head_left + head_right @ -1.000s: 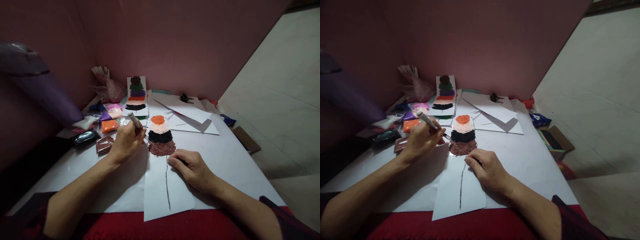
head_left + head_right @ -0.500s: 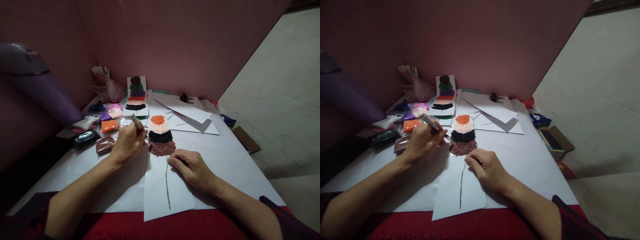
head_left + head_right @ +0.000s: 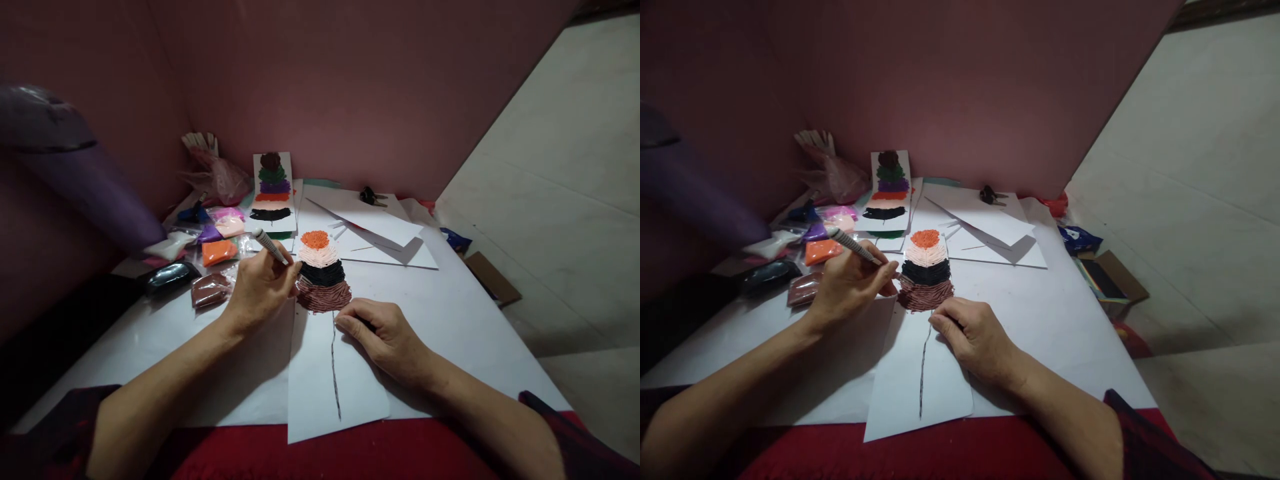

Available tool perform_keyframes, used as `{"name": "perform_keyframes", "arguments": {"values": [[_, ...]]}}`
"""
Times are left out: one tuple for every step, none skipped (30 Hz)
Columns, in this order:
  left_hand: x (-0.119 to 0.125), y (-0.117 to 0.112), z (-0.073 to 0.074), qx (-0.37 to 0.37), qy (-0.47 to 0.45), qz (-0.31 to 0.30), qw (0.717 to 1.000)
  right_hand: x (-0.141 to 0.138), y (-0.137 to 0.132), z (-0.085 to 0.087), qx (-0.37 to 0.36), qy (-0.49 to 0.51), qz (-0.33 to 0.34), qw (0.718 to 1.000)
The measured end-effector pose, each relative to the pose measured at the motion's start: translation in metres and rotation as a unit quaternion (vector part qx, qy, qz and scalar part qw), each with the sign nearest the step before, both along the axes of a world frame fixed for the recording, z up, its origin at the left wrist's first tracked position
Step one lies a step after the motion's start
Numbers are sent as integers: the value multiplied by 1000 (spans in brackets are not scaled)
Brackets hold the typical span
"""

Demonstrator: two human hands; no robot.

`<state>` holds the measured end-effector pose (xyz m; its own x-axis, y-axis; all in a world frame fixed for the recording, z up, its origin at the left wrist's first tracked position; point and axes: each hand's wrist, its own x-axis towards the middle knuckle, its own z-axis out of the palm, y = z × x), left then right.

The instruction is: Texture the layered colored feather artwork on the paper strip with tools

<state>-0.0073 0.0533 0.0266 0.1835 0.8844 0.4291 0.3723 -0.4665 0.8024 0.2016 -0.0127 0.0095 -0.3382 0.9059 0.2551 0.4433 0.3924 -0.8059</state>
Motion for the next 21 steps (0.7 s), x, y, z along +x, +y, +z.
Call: {"name": "perform_keyframes", "arguments": {"values": [[1, -1, -1, -14, -8, -3, 1000, 0, 0, 0, 0, -2, 0, 1000], [1, -1, -1, -28, -17, -4, 999, 0, 0, 0, 1, -3, 1, 1000], [1, -2, -1, -41, -28, -4, 999, 0, 1, 1, 2, -3, 1, 1000], [2, -2, 0, -52, -40, -5, 998, 0, 1, 1, 2, -4, 1, 1000], [2, -2, 1, -63, -53, -6, 997, 0, 0, 1, 1, -2, 1, 1000], [3, -3, 3, -74, -67, -6, 995, 0, 0, 1, 0, 3, 0, 1000], [3, -4, 5, -87, -83, -7, 993, 0, 0, 1, -4, 13, -3, 1000], [4, -5, 8, -103, -103, -10, 989, 0, -1, 1, -9, 29, -9, 1000], [4, -6, 11, -123, -128, -18, 984, 0, -2, 0, -15, 46, -19, 999], [5, -7, 14, -145, -157, -30, 977, 0, -3, 0, -20, 63, -33, 997], [6, -9, 17, -165, -183, -43, 968, 0, -3, -1, -25, 81, -48, 995], [7, -10, 20, -181, -204, -56, 960, 0, -4, -1, -30, 100, -63, 993], [8, -12, 22, -193, -218, -68, 954, 0, -4, -2, -37, 120, -75, 989], [9, -15, 23, -199, -226, -78, 950, -1, -4, -3, -46, 143, -83, 985], [10, -17, 23, -201, -230, -88, 948, -1, -4, -3, -58, 166, -85, 981], [12, -19, 23, -200, -230, -97, 947, -2, -4, -3, -73, 189, -82, 976], [13, -21, 22, -199, -227, -105, 948, -3, -3, -3, -87, 208, -76, 971], [15, -23, 21, -197, -221, -111, 949, -5, -3, -2, -100, 221, -68, 968], [17, -26, 20, -195, -213, -115, 950, -7, -3, -1, -110, 226, -60, 966], [19, -28, 19, -191, -205, -119, 953, -8, -3, 0, -118, 226, -55, 965], [21, -30, 18, -187, -199, -120, 954, -10, -4, 1, -124, 222, -53, 966]]}}
